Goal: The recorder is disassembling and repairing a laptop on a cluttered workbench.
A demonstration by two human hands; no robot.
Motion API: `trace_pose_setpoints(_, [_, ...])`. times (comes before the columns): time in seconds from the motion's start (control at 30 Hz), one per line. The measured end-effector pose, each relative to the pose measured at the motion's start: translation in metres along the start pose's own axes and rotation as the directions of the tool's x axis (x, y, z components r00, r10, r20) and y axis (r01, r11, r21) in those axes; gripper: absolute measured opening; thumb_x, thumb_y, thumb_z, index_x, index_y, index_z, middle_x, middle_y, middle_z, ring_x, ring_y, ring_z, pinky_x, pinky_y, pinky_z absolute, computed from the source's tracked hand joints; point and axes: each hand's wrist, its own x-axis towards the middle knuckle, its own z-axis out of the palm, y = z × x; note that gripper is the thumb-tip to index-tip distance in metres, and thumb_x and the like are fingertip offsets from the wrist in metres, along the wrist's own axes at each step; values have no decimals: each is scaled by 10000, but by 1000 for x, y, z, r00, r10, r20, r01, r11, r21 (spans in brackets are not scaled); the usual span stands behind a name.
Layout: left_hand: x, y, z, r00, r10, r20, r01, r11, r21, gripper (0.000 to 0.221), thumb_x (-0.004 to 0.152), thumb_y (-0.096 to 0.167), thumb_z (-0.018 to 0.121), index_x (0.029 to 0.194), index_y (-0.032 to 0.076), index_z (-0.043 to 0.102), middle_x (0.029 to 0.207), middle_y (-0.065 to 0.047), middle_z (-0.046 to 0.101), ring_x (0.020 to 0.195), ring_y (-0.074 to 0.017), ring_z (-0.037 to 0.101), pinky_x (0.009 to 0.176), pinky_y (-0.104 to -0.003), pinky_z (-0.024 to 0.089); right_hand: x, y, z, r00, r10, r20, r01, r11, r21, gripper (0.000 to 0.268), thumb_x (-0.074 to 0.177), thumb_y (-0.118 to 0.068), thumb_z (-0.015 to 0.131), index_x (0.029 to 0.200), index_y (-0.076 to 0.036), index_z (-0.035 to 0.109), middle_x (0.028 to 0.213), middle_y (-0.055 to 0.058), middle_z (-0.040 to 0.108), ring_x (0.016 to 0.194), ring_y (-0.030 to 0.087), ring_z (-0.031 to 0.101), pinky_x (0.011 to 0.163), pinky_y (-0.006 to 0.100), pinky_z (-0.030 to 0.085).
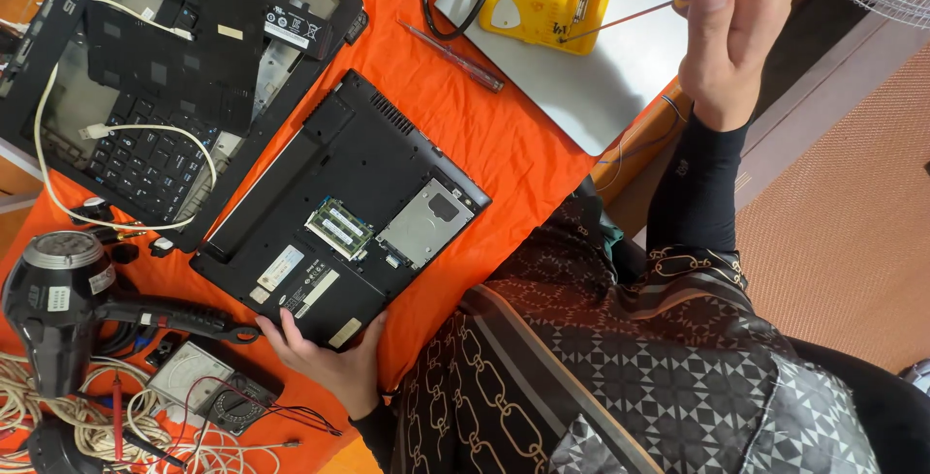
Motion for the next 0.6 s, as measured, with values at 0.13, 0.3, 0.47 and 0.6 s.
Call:
trace_pose_setpoints(0.13, [0, 2, 0, 1000, -5, -6, 5, 1000, -5, 1290, 624, 458, 979, 1619, 58, 262, 1678, -323, 216, 1564, -476, 286, 1250, -587, 291, -1, 0, 1, 1000, 12, 7, -12, 1000, 11, 414, 1245, -350, 508, 1053, 17, 498, 827, 108, 543, 684, 178, 469, 647, 281, 380])
trace_pose_setpoints(0.3, [2, 4, -2, 1000, -7, -6, 7, 1000, -5, 1291, 615, 439, 979, 1616, 51, 263, 1670, -324, 224, 1559, -480, 285, 1242, -589, 291, 3, -11, 4, 999, -10, 49, 13, 998, -67, 389, 1275, -318, 507, 1081, 20, 500, 864, 111, 573, 706, 172, 496, 668, 265, 406])
trace_pose_setpoints(0.47, [1, 2, -1, 1000, 13, -15, -13, 1000, -18, 1296, 618, 439, 981, 1616, 42, 256, 1667, -326, 224, 1562, -478, 280, 1250, -583, 292, 3, -7, 3, 999, -28, 45, 30, 999, -42, 384, 1272, -316, 506, 1089, 21, 503, 871, 113, 570, 714, 179, 498, 677, 271, 409])
trace_pose_setpoints(0.6, [0, 0, 0, 1000, 20, -21, -20, 1000, -18, 1296, 609, 422, 987, 1611, 26, 266, 1666, -321, 232, 1564, -480, 278, 1260, -585, 283, 3, -6, 2, 999, -33, 38, 34, 999, -42, 403, 1260, -343, 503, 1086, 20, 504, 869, 108, 572, 704, 173, 496, 665, 270, 400])
